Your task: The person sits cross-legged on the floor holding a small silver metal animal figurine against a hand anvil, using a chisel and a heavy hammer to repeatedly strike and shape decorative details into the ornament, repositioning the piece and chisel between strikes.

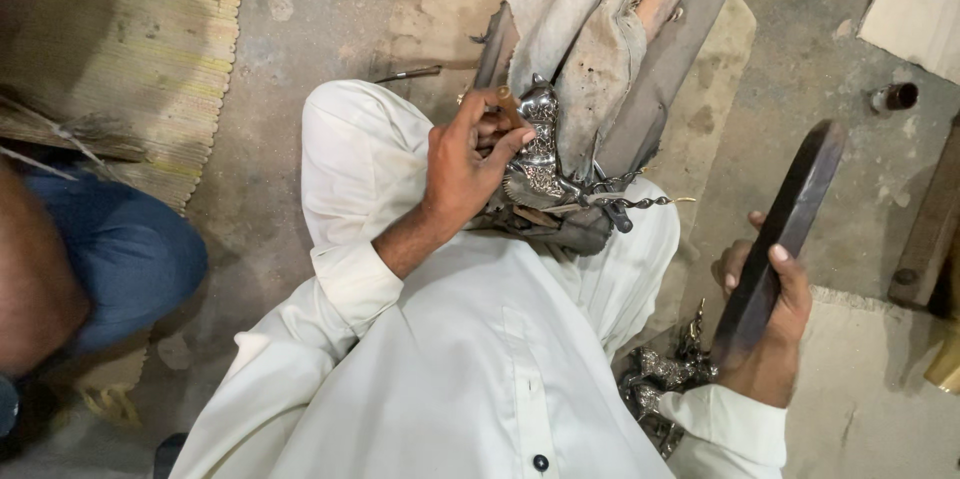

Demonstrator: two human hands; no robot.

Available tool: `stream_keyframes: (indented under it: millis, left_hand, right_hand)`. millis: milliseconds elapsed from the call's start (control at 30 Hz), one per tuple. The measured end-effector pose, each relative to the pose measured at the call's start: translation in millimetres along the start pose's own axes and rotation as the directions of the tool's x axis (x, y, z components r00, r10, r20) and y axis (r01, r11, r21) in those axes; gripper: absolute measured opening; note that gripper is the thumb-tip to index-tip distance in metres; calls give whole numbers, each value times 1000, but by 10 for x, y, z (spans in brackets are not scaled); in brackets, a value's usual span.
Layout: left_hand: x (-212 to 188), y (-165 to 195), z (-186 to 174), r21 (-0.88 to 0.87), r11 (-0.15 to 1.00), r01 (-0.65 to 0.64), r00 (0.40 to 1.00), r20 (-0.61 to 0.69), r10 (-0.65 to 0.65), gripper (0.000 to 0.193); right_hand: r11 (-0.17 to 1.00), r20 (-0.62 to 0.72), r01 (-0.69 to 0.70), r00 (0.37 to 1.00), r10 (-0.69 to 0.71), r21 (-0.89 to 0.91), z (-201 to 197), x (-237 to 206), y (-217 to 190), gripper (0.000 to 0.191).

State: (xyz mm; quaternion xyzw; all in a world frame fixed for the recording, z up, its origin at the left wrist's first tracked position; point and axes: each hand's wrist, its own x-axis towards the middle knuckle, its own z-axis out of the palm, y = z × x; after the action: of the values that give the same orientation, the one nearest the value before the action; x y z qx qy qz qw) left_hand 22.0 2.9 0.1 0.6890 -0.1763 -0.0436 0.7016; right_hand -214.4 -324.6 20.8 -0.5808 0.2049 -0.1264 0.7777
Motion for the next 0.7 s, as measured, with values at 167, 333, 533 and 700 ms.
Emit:
stream_keyframes:
  millis: [167, 333, 533, 700]
  left_hand:
    - [-16, 19, 76, 62, 988, -142, 989, -22, 144, 32]
    - [-10, 32, 134, 126, 983, -132, 989, -44, 138, 36]
    - [-77, 23, 213, 140, 979, -147, 985, -72, 158, 31]
    - [-73, -25, 264, 184, 970, -159, 976, -120, 183, 32]
  right_hand:
    - [1000, 67, -5, 998, 4, 11, 396, 359, -307, 39]
    - [929, 132, -95, 980, 151, -357, 850, 638, -743, 27]
    - [668, 452, 275, 886, 103, -691, 1375, 955, -1031, 29]
    - [-71, 644, 641, 764, -31, -764, 1827, 1061, -1261, 39]
